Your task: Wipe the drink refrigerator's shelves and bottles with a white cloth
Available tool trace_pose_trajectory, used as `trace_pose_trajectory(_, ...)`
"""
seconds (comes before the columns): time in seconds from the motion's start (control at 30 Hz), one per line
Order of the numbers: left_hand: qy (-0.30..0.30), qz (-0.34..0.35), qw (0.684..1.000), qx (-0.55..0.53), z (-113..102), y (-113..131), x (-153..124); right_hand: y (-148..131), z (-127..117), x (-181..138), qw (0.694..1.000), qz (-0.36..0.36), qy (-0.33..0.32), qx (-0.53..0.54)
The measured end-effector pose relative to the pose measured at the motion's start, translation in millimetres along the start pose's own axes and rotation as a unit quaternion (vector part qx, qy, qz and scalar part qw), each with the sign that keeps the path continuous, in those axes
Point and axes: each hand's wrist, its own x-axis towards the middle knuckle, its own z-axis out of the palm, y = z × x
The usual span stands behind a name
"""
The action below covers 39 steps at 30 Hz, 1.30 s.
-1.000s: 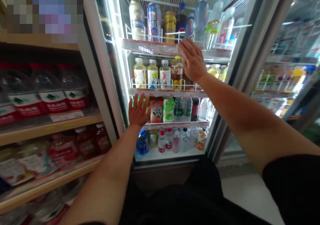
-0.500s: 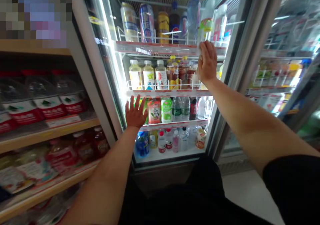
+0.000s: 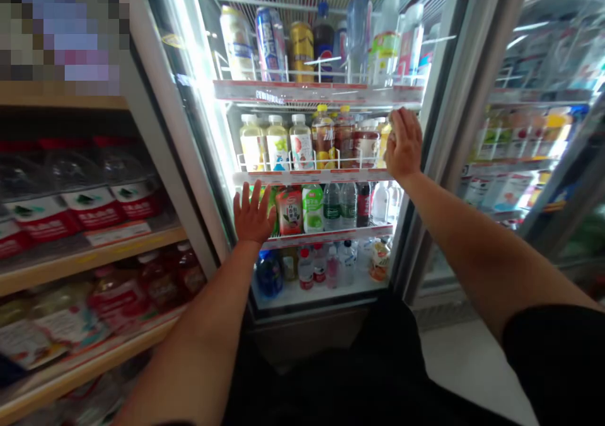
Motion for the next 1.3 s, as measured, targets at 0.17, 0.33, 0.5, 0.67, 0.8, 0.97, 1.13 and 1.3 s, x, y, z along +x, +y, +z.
trace_pose_trajectory(0.17,-0.004,0.002,1.000,0.009,-1,0,0,0,0,-42,1.000,0.015,0.016,0.003)
trace_pose_trajectory(0.33,0.000,0.002,1.000,0.011,-2,0,0,2,-1,-56,1.000,0.014,0.006,0.006)
trace_pose_trajectory(0.5,0.003,0.012,1.000,0.019,-2,0,0,4,-2,-106,1.000,0.023,0.003,0.016)
trace_pose_trajectory(0.67,0.001,0.004,1.000,0.018,-1,-1,0,15,-2,-153,0.999,0.005,-0.037,0.017)
trace_pose_trajectory(0.8,-0.009,-0.010,1.000,0.011,-2,1,1,18,0,-148,0.999,0.012,-0.029,0.025)
trace_pose_trajectory(0.97,-0.009,-0.014,1.000,0.015,-2,2,1,7,1,-146,1.000,0.020,-0.002,0.021)
trace_pose_trajectory(1.13,0.001,-0.007,1.000,0.009,0,1,0,-4,2,-126,0.997,0.070,-0.009,0.023)
trace_pose_trajectory(1.3,-0.011,-0.016,1.000,-0.008,-1,1,0,-15,4,-98,0.997,0.071,-0.012,0.028)
